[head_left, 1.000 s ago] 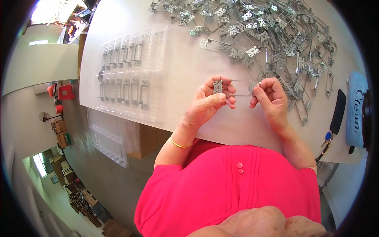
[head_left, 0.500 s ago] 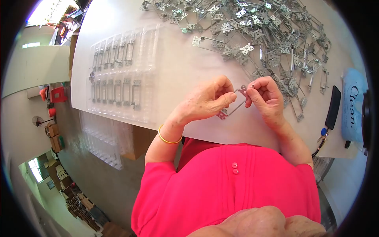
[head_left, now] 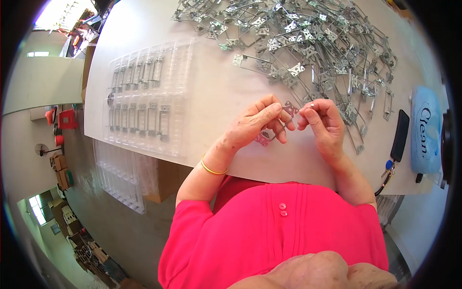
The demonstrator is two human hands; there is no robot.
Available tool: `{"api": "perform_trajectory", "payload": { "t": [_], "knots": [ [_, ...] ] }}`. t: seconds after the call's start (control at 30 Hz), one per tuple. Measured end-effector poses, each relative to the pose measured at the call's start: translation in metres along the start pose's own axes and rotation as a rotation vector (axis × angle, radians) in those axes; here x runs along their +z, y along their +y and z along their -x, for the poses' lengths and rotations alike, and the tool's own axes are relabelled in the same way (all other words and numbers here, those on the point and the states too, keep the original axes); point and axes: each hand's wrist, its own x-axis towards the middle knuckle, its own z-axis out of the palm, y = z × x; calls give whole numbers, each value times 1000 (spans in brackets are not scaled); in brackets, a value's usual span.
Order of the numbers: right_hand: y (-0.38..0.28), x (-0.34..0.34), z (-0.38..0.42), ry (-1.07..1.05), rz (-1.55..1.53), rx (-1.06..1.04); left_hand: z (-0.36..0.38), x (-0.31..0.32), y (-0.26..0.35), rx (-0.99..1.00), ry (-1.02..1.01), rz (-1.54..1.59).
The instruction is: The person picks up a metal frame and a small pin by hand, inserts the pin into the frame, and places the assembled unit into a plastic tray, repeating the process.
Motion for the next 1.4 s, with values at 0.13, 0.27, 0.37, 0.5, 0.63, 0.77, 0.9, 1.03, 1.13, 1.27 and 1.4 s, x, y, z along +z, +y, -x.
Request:
{"api": "perform_trajectory", "payload": {
  "t": [0.13,0.27,0.37,0.5,0.63,0.77,0.9,1.03,1.13,1.27,1.4],
  "knots": [
    [-14,-5,3,-37,153,25,-3,-11,-6,83,12,-101],
    [-17,1,4,-94,341,47,-2,-10,-4,93,36,-147],
    [-16,4,5,-95,286,99,-2,-7,-3,82,61,-165],
    [-20,5,7,-96,252,164,-1,-6,-1,84,57,-219],
    [-20,4,7,-92,268,154,-2,-5,-1,72,41,-204],
    [-19,4,8,-111,269,158,3,-6,1,50,58,-217],
    [-18,5,8,-125,272,149,2,-2,1,117,106,-237],
    [-18,6,8,-139,212,218,2,-10,-3,115,42,-300],
    [-24,8,7,-141,93,308,4,-7,-2,87,41,-392],
    [-27,4,3,-214,-124,408,4,-2,-2,87,55,-464],
    [-23,2,3,-250,-89,469,4,2,-2,190,74,-661]
  ]
}}
